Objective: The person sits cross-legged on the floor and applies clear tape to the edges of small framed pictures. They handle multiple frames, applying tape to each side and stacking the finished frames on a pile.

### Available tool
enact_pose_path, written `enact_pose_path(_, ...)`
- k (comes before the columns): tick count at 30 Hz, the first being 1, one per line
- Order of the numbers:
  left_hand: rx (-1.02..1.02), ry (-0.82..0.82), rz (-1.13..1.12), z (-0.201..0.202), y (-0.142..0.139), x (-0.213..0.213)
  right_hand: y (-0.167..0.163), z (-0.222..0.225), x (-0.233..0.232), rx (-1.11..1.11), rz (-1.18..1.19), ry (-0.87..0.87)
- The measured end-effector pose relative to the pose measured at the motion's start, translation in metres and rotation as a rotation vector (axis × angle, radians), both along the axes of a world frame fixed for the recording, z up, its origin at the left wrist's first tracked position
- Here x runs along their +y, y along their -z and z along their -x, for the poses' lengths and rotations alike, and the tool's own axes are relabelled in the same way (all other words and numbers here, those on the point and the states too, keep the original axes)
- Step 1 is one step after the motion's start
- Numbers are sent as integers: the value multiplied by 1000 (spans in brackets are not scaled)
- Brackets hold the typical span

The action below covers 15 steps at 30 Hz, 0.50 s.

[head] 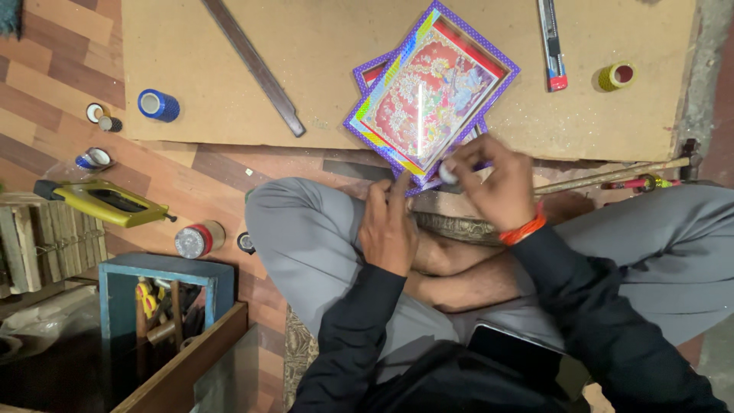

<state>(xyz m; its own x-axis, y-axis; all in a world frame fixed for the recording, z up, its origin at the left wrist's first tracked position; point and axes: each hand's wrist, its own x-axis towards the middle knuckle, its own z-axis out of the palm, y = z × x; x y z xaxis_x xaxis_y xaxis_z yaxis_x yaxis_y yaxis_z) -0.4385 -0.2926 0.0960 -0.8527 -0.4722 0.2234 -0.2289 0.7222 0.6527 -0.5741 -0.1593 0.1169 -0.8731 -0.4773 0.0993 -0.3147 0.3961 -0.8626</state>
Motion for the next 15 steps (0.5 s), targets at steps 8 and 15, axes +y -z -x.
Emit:
enact_pose_path(8, 115, -122, -510, 22, 5, -8, 32, 136, 9, -170, 275, 28)
enact_pose_path(15, 273, -102, -492, 34, 37, -60, 21, 62, 72, -390, 235, -110)
